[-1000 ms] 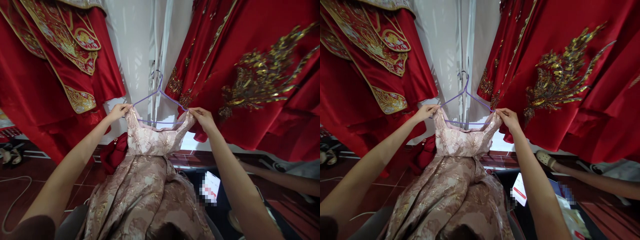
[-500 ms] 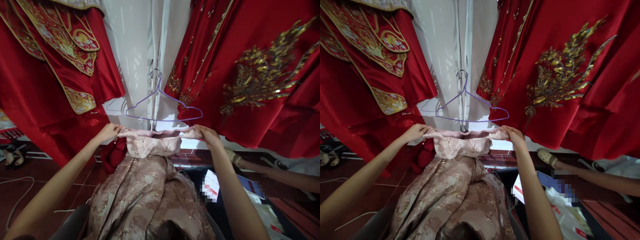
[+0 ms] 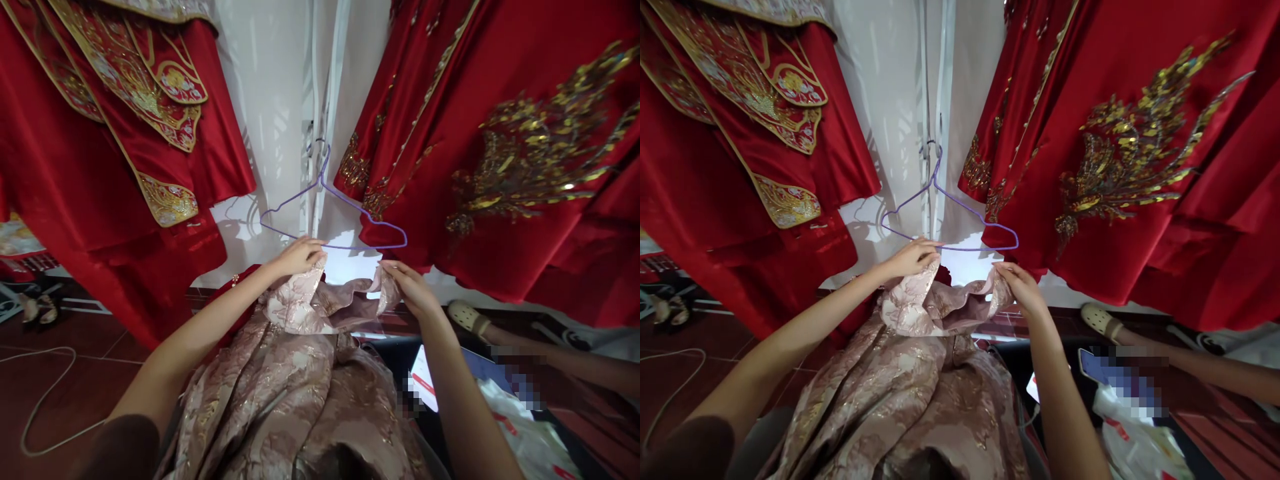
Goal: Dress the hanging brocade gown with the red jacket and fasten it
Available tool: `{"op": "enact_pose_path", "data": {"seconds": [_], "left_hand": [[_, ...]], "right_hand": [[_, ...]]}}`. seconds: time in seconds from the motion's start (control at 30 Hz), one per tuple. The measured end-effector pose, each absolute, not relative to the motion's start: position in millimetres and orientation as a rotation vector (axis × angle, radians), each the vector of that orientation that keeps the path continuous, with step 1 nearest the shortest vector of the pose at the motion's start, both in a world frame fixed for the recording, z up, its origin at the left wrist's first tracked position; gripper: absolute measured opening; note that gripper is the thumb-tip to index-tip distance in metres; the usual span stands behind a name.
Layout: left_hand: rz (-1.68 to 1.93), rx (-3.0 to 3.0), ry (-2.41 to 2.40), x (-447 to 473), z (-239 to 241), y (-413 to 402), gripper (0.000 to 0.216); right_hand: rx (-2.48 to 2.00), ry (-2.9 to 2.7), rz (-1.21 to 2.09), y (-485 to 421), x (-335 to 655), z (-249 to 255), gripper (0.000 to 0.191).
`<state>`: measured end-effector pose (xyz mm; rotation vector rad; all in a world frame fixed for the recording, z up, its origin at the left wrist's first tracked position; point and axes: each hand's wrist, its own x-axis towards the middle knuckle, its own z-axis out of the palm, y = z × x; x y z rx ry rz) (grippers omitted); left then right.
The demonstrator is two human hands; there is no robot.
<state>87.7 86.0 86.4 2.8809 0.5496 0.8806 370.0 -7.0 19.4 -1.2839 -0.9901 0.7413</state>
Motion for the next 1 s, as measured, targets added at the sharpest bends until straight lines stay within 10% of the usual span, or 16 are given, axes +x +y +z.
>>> {"op": "enact_pose_path", "data": {"seconds": [1.0], "left_hand": [[0.977, 2.772, 0.549, 105.7, 91.5, 40.5, 0.034]], "right_hand": [[-1.371, -1.374, -0.332, 37.9, 314.2, 121.0, 0.032]]}}
